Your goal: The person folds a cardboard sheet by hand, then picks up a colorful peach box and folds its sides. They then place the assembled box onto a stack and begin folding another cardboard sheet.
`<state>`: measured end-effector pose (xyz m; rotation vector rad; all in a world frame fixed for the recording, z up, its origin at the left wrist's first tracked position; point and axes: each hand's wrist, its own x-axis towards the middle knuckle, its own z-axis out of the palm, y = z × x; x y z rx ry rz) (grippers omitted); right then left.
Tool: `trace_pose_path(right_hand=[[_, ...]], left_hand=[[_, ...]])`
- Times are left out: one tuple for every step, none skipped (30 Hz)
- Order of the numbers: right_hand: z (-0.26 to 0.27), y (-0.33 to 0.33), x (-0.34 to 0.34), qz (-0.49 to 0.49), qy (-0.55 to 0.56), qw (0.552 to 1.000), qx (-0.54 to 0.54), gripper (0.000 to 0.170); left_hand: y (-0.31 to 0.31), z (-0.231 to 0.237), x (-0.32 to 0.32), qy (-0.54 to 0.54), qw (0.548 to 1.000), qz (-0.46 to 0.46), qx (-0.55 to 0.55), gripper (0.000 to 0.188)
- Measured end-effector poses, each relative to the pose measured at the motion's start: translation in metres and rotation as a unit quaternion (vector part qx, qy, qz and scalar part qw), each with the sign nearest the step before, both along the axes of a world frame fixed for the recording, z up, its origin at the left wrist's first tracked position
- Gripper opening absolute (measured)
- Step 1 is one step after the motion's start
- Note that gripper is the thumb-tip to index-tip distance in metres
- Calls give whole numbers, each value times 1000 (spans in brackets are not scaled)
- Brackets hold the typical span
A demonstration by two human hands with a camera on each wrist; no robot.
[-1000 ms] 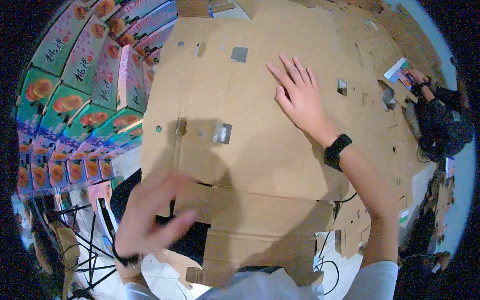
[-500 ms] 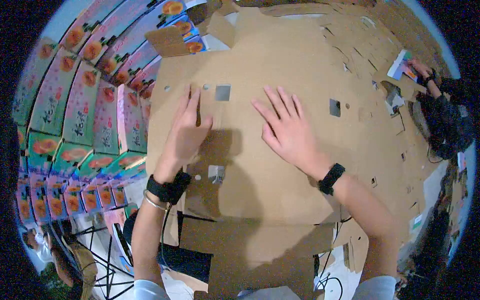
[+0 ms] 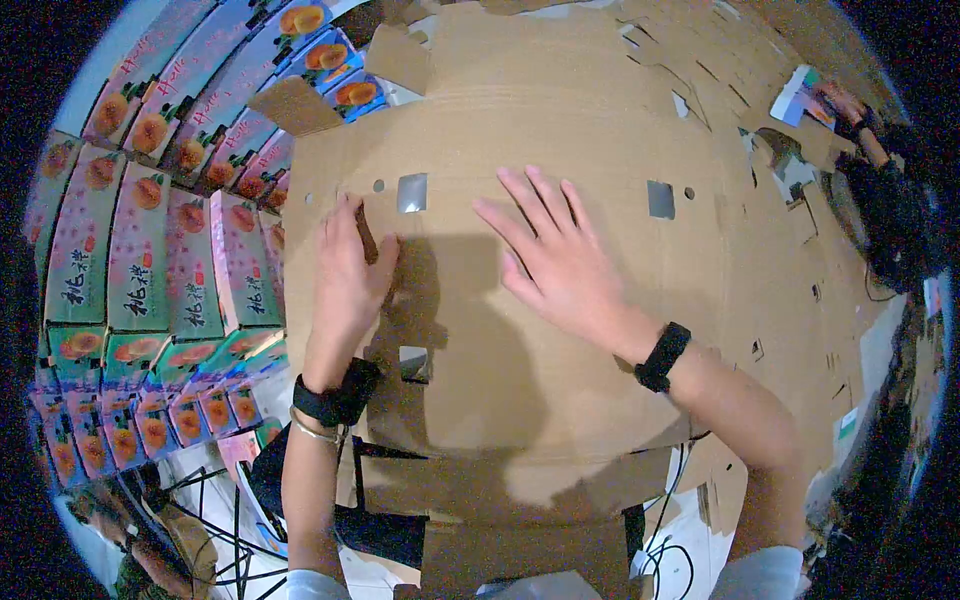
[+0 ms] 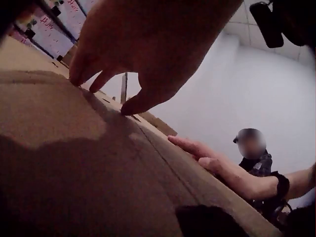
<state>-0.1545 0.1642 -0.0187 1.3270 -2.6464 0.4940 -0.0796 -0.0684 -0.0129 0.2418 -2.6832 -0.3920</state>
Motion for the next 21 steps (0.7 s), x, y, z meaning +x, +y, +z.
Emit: trace_pose_path(right_hand=[[1,0,0,1,4,1000,4,52],[2,-1,0,2,9,1000,8,52],[2,-1,0,2,11,1000,8,52],[1,-1,-1,4,13,1000,10,52],[0,-2,-1,6,16,1000,12,52],[1,-2,-2,7,19,1000,12,52],[1,-2,-2,7,24,1000,18,53],[2,-2,-1,7,29,999,25,53],[1,-3,-2,7,33,999,26,53],[1,-3,-2,5,31,999,20,53],[0,-3,-1,3,29,999,15,53],[0,-4,-1,5,34,999,17,53],[0,-4,-1,0,14,1000,8,53],[1,-4,-1,-4,-5,1000,-2,54],[1,-3,-1,-2,-1,1000,0,54],[1,-3,-1,-1,-4,1000,2,54],[1,-2,-2,-1,-7,1000,4,54],[0,-2,-2,0,-3,1000,4,54],[0,-1,-2,3,-6,1000,7,54],[-1,0,-3,5,-8,1000,10,53],[-2,1,-4,3,-6,1000,11,53]], left_hand=[[-3,0,-1,-2,1000,-9,15,47],[-4,3,-3,-1,1000,-10,15,47],[-4,8,-4,-29,998,-5,47,44],[-5,12,-5,-57,995,0,79,40],[-7,11,-6,-54,995,1,80,40],[-8,9,-8,-40,997,0,62,36],[-8,9,-11,-25,999,-1,43,32],[-8,12,-13,-22,999,0,44,32],[-4,18,-17,-55,998,17,20,30],[0,25,-22,-89,995,34,-4,28],[6,38,-27,-86,996,35,-2,28],[13,55,-35,-60,998,11,7,28],[19,64,-43,-34,999,-12,16,28],[23,62,-56,-28,999,-10,18,28],[26,55,-72,33,997,-47,-57,34],[29,49,-86,94,983,-84,-132,39],[31,43,-98,97,983,-82,-132,39],[33,37,-109,79,982,-75,-155,45],[33,29,-119,61,980,-68,-178,52],[29,14,-127,64,980,-69,-178,52],[22,-3,-134,21,991,-36,-124,56]])
